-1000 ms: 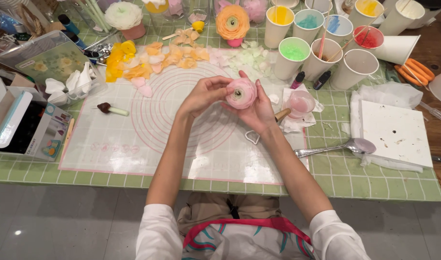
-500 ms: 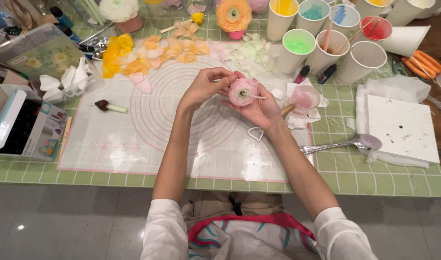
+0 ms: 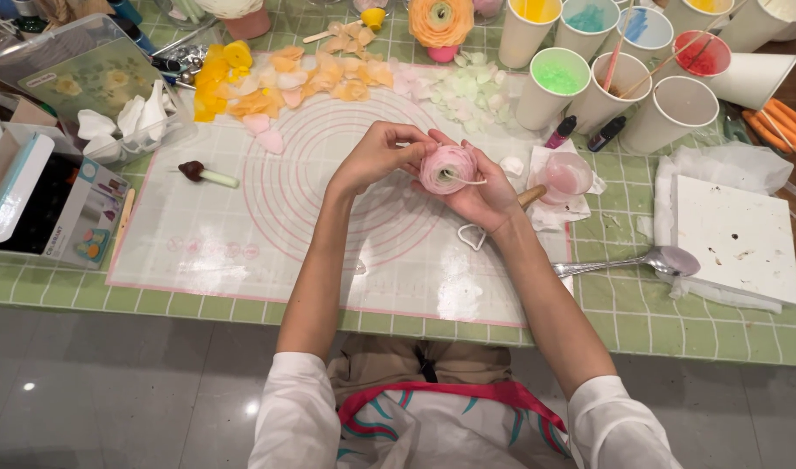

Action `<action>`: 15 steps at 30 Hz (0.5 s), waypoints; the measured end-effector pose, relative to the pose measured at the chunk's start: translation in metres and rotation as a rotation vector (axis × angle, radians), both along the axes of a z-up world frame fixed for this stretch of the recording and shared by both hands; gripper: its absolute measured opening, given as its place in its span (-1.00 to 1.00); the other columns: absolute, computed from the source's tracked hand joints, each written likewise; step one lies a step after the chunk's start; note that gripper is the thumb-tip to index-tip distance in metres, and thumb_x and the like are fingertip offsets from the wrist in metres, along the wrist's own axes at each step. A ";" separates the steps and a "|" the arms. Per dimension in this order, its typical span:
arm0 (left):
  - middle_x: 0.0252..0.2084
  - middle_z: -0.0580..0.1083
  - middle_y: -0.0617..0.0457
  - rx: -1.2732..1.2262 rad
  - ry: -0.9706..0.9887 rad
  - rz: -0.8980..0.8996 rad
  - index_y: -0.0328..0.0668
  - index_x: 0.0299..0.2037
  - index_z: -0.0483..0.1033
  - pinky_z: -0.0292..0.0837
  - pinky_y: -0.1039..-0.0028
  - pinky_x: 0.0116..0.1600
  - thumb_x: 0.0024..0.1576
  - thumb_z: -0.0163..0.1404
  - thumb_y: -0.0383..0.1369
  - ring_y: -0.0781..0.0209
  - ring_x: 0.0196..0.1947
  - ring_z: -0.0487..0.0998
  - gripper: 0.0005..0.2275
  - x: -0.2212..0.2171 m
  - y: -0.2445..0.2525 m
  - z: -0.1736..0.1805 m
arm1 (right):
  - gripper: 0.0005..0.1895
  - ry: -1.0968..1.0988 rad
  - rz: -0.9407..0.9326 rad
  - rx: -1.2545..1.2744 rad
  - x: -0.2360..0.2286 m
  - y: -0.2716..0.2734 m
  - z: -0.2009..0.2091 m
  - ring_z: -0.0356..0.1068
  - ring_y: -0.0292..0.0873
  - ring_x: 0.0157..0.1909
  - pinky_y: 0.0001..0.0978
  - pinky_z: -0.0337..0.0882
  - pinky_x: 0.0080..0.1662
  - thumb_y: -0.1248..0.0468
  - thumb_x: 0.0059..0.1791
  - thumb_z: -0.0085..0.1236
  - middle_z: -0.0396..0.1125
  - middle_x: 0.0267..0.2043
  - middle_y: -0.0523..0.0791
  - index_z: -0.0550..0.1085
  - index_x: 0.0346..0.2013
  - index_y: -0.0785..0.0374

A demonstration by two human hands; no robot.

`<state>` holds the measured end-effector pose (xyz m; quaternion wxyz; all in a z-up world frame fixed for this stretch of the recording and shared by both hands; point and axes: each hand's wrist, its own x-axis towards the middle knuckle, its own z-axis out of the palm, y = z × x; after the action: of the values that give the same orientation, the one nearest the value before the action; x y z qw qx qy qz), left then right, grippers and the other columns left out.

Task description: Assembling a flower-shaped wax candle by adding petals and center details.

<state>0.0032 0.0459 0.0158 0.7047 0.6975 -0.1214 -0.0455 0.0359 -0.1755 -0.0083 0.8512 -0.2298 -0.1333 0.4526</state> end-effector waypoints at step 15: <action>-0.41 0.62 -0.05 0.813 -0.159 1.124 -0.17 -0.35 0.70 0.52 0.31 -0.24 0.01 0.22 -0.47 0.09 -0.38 0.65 -0.95 -0.026 0.193 -0.026 | -0.40 -0.014 -0.034 -0.049 -0.002 -0.002 0.005 0.15 0.18 0.45 0.15 0.17 0.43 0.06 0.22 -0.35 0.13 0.43 0.15 0.08 0.51 0.27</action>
<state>-0.0225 0.2385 -0.0105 0.2936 0.8642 0.2334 0.3353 0.0343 -0.1776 -0.0029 0.8519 -0.2560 -0.1242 0.4397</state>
